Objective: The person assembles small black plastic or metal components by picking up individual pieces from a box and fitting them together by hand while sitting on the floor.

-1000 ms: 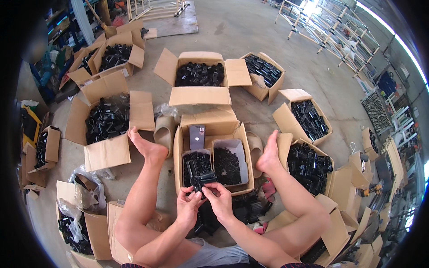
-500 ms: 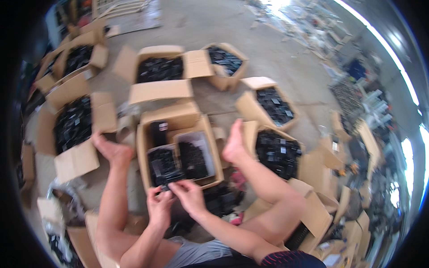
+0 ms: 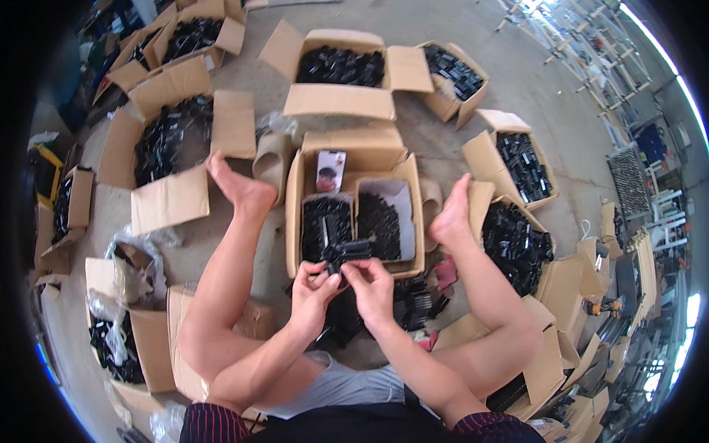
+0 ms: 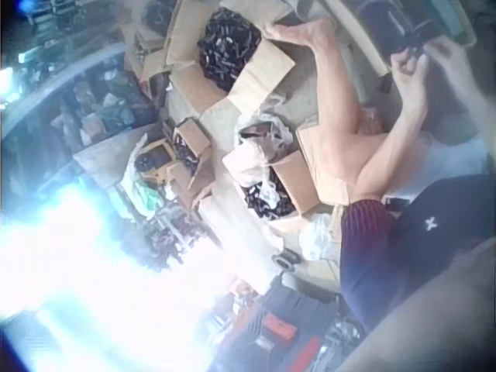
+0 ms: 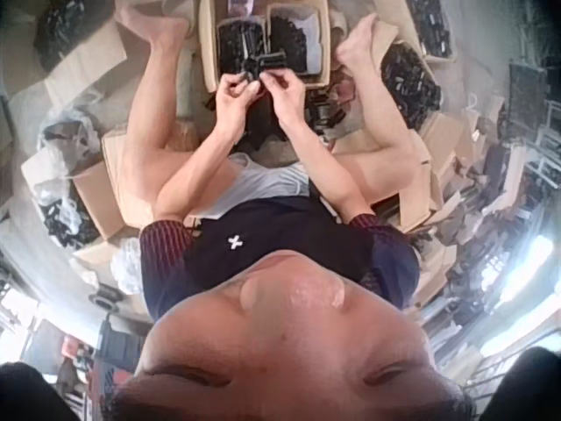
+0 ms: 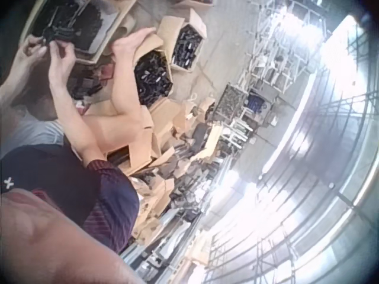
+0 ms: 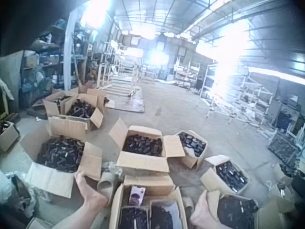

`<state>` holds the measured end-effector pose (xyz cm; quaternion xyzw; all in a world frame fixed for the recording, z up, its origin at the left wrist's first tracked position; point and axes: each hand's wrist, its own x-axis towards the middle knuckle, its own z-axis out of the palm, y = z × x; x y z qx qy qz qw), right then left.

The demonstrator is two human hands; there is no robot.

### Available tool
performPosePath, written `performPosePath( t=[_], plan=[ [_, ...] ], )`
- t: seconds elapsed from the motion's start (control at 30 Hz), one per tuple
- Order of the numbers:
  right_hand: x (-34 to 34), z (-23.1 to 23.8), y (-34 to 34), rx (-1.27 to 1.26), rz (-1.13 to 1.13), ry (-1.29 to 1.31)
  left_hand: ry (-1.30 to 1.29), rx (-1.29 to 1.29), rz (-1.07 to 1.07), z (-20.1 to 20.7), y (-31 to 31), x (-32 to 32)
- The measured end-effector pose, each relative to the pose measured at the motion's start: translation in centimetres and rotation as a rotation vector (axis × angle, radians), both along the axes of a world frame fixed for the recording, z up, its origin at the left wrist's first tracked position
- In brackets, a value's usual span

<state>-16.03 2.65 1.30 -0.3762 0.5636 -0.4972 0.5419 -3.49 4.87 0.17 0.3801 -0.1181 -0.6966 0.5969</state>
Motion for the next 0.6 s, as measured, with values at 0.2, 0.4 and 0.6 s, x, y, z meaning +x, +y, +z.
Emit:
performPosePath(
  t=[0.2,0.4,0.6],
  plan=[
    [1.6,-0.6,-0.1,-0.042,-0.101,-0.098,0.001,-0.019,-0.019,0.2,0.1,0.3],
    [0.8,-1.3,-0.1,-0.176,-0.142,0.019,-0.032,-0.005,-0.071,0.2,0.0,-0.5],
    [-3.5,1.0,-1.0,0.155,0.141,-0.069,-0.267,0.076,-0.293,1.1,-0.8,1.1]
  ],
)
